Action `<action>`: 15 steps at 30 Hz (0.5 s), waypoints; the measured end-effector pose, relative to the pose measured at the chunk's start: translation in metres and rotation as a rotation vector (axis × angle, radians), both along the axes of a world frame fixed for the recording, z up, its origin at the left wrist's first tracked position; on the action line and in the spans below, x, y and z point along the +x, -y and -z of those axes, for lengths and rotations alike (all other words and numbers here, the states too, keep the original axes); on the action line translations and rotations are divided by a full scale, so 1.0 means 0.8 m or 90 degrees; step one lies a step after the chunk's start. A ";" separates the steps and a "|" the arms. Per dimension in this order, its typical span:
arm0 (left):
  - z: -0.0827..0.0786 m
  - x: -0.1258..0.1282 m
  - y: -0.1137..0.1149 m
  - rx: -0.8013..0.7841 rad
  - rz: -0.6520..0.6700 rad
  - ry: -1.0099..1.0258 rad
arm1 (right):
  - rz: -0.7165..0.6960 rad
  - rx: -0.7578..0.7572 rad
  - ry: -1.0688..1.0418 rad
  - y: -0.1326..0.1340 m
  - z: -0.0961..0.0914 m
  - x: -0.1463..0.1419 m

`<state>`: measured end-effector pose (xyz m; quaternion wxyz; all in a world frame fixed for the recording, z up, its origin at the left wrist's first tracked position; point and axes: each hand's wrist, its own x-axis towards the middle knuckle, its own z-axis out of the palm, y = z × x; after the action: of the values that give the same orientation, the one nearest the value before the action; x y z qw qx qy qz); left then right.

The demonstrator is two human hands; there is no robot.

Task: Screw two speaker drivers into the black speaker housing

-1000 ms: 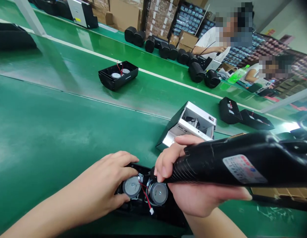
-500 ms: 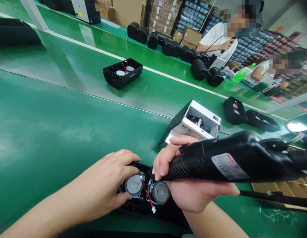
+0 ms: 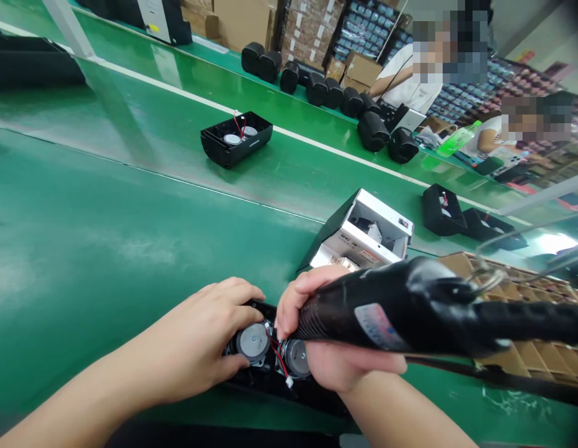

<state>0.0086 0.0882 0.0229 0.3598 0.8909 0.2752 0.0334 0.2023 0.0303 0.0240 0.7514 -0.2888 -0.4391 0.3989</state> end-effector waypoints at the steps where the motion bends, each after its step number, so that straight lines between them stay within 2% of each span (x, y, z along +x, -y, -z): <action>1: -0.001 0.000 0.000 -0.002 0.000 0.002 | -0.001 0.001 0.005 -0.001 0.003 -0.003; 5: -0.004 0.002 -0.002 -0.003 0.012 0.012 | -0.025 -0.010 0.034 -0.004 0.011 -0.004; 11: -0.004 0.003 -0.004 0.020 0.022 0.002 | -0.076 -0.025 0.093 0.001 0.019 0.011; 15: -0.005 0.003 -0.005 0.043 0.026 -0.003 | -0.078 -0.041 0.110 0.007 0.026 0.016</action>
<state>0.0112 0.0920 0.0270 0.3293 0.9081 0.2564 0.0331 0.2149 0.0248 0.0029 0.6750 -0.3188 -0.5063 0.4318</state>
